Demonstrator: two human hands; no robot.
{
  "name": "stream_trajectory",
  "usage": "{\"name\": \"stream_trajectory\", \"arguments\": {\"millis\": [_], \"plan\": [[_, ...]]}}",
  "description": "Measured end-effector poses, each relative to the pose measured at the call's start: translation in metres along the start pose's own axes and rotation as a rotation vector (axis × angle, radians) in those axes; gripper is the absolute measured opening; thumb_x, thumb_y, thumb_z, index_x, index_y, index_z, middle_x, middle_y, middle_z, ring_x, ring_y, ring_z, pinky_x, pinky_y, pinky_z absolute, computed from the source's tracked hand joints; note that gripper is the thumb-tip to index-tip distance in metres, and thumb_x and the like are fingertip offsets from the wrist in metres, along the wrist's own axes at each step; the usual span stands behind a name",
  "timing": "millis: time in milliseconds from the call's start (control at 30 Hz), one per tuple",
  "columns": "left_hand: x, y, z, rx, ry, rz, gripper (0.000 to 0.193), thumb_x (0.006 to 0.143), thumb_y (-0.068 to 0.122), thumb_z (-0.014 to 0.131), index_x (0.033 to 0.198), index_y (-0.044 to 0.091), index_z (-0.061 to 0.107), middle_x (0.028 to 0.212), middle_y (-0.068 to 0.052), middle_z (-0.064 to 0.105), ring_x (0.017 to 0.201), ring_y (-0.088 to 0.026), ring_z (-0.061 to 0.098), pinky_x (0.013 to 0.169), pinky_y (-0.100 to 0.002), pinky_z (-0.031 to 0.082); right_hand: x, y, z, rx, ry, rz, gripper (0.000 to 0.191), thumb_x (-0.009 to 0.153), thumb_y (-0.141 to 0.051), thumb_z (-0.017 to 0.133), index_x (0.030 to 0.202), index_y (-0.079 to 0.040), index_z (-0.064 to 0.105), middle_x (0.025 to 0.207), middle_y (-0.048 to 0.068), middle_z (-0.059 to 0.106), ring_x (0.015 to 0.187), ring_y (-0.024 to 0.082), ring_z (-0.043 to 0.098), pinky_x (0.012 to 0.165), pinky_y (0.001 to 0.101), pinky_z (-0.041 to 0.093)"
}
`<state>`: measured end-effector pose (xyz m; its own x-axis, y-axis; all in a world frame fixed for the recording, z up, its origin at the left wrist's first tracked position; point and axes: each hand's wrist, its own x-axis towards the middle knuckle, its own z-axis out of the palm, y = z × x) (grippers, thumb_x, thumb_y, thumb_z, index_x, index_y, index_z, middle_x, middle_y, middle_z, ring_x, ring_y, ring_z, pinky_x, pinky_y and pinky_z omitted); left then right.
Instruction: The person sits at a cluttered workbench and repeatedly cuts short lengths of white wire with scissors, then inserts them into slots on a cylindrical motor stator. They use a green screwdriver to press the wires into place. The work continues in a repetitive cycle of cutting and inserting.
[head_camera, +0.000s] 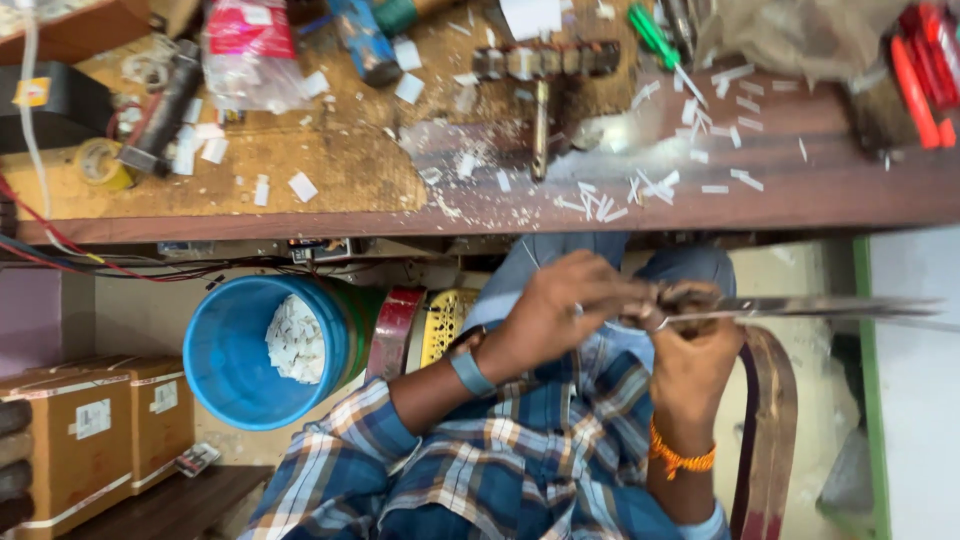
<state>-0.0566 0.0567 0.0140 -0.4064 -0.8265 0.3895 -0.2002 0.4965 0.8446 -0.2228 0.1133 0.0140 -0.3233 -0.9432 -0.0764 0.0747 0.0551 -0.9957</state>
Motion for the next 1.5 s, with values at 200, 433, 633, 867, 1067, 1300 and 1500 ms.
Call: {"name": "stream_trajectory", "arguments": {"millis": [200, 433, 633, 867, 1067, 1300, 1500], "plan": [[0.013, -0.014, -0.01, -0.542, -0.029, -0.442, 0.017, 0.094, 0.017, 0.076, 0.108, 0.009, 0.079, 0.099, -0.007, 0.08, 0.078, -0.011, 0.076, 0.067, -0.027, 0.065, 0.019, -0.008, -0.021, 0.014, -0.213, 0.085, 0.038, 0.089, -0.012, 0.079, 0.119, 0.003, 0.061, 0.103, 0.013, 0.072, 0.091, 0.02, 0.074, 0.083, 0.0358, 0.065], [0.025, -0.023, -0.033, -0.435, 0.044, -0.475, 0.014, 0.095, 0.015, 0.075, 0.104, 0.005, 0.079, 0.089, -0.005, 0.078, 0.07, -0.007, 0.071, 0.059, -0.023, 0.063, 0.019, 0.021, -0.033, -0.059, -0.858, 0.47, 0.075, 0.079, -0.022, 0.083, 0.146, -0.004, 0.056, 0.097, 0.009, 0.075, 0.086, 0.016, 0.075, 0.079, 0.032, 0.066], [0.024, -0.023, -0.037, -0.431, 0.095, -0.53, 0.014, 0.093, 0.015, 0.076, 0.098, 0.002, 0.078, 0.078, -0.003, 0.074, 0.063, -0.006, 0.068, 0.054, -0.023, 0.059, 0.013, 0.026, -0.035, -0.112, -0.816, 0.575, 0.073, 0.071, -0.015, 0.088, 0.139, -0.002, 0.064, 0.084, 0.006, 0.076, 0.072, 0.012, 0.07, 0.065, 0.0274, 0.056], [0.025, -0.024, -0.049, -0.442, 0.125, -0.484, 0.016, 0.094, 0.015, 0.077, 0.099, 0.001, 0.078, 0.079, -0.004, 0.073, 0.064, -0.007, 0.068, 0.054, -0.023, 0.06, 0.014, 0.017, -0.028, -0.147, -0.862, 0.581, 0.072, 0.066, -0.01, 0.089, 0.135, -0.002, 0.067, 0.079, 0.003, 0.075, 0.067, 0.01, 0.069, 0.061, 0.0272, 0.058], [0.025, -0.022, -0.052, -0.435, 0.142, -0.459, 0.016, 0.094, 0.017, 0.076, 0.098, 0.001, 0.078, 0.081, -0.004, 0.074, 0.067, -0.007, 0.069, 0.054, -0.023, 0.061, 0.012, 0.018, -0.025, -0.185, -0.847, 0.595, 0.066, 0.068, -0.007, 0.087, 0.132, -0.003, 0.069, 0.075, 0.002, 0.072, 0.066, 0.009, 0.068, 0.059, 0.0271, 0.059], [0.028, -0.021, -0.06, -0.355, 0.127, -0.433, 0.017, 0.095, 0.018, 0.076, 0.097, 0.001, 0.078, 0.078, -0.004, 0.075, 0.063, -0.007, 0.07, 0.053, -0.024, 0.062, 0.013, 0.01, -0.021, -0.279, -0.776, 0.545, 0.043, 0.078, -0.005, 0.08, 0.121, -0.004, 0.076, 0.074, 0.002, 0.074, 0.062, 0.009, 0.068, 0.056, 0.025, 0.054], [0.032, -0.023, -0.065, -0.439, 0.096, -0.414, 0.019, 0.095, 0.02, 0.075, 0.098, 0.001, 0.077, 0.076, -0.003, 0.073, 0.063, -0.007, 0.069, 0.054, -0.023, 0.062, 0.014, 0.011, -0.025, -0.38, -0.772, 0.501, 0.034, 0.077, -0.004, 0.081, 0.111, -0.001, 0.079, 0.074, 0.005, 0.075, 0.062, 0.009, 0.067, 0.055, 0.0252, 0.052]]}}
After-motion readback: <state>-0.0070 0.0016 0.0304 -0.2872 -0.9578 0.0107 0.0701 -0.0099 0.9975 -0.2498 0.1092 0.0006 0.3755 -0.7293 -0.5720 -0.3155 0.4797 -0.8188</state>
